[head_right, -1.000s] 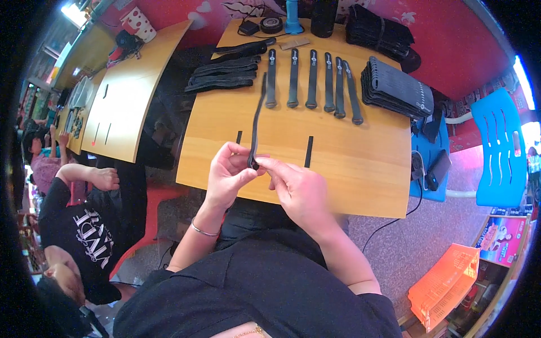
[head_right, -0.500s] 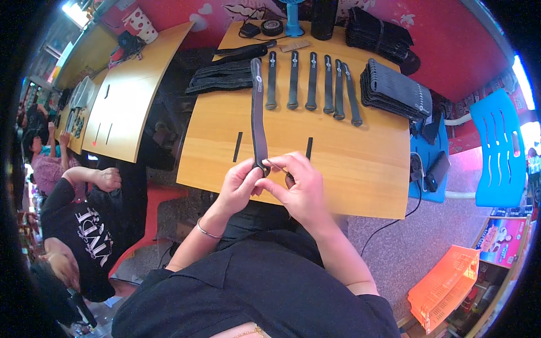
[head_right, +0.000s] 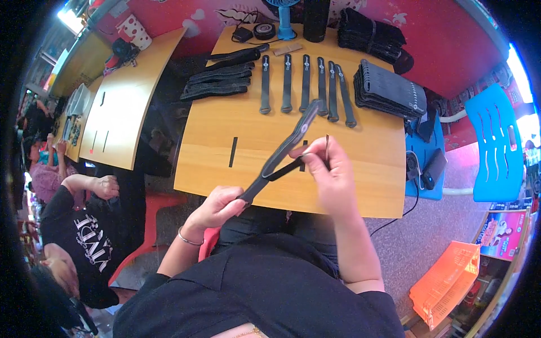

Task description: Assembling or inspecting black fabric straps with plastic components at a workbench.

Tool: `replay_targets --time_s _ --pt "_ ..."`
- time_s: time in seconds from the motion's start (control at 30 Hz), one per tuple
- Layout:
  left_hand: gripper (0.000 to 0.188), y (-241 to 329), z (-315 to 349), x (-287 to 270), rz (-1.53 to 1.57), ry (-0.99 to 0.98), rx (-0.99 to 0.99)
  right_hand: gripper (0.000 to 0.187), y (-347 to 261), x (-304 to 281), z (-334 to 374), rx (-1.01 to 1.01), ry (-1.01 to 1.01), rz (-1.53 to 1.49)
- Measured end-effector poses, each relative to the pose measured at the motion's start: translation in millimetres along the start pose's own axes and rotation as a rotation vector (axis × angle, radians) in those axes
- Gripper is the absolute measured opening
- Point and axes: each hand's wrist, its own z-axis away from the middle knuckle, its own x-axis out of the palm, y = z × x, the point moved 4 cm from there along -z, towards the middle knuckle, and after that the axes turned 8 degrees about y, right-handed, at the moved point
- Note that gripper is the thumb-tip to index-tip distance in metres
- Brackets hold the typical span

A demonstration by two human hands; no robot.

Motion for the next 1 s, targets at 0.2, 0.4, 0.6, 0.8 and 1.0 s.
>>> replay_targets --time_s 0.2,0.4,0.6,0.8,1.0 --pt "0.026 -3.8 13.4 -9.4 0.089 -0.194 -0.072 0.004 -13.3 -35.6 -12.2 0.048 0.110 -0.127" --pt "0.031 -0.9 23.6 -10.0 0.385 -0.272 -0.034 0.009 -46.9 -131.9 -9.5 -0.201 0.508 -0.024" --pt "0.029 11.2 12.3 -4.2 0.456 -0.368 0.020 0.012 -88.7 -208.8 16.0 -0.412 0.716 0.005" --pt "0.037 -1.5 30.0 -27.4 0.657 -0.118 -0.121 0.015 -120.2 -292.2 60.1 -0.552 1.202 0.280" --pt "0.035 2.4 16.7 -16.5 0.635 0.103 -0.089 0.008 -70.9 -214.6 47.0 -0.761 1.080 1.232"
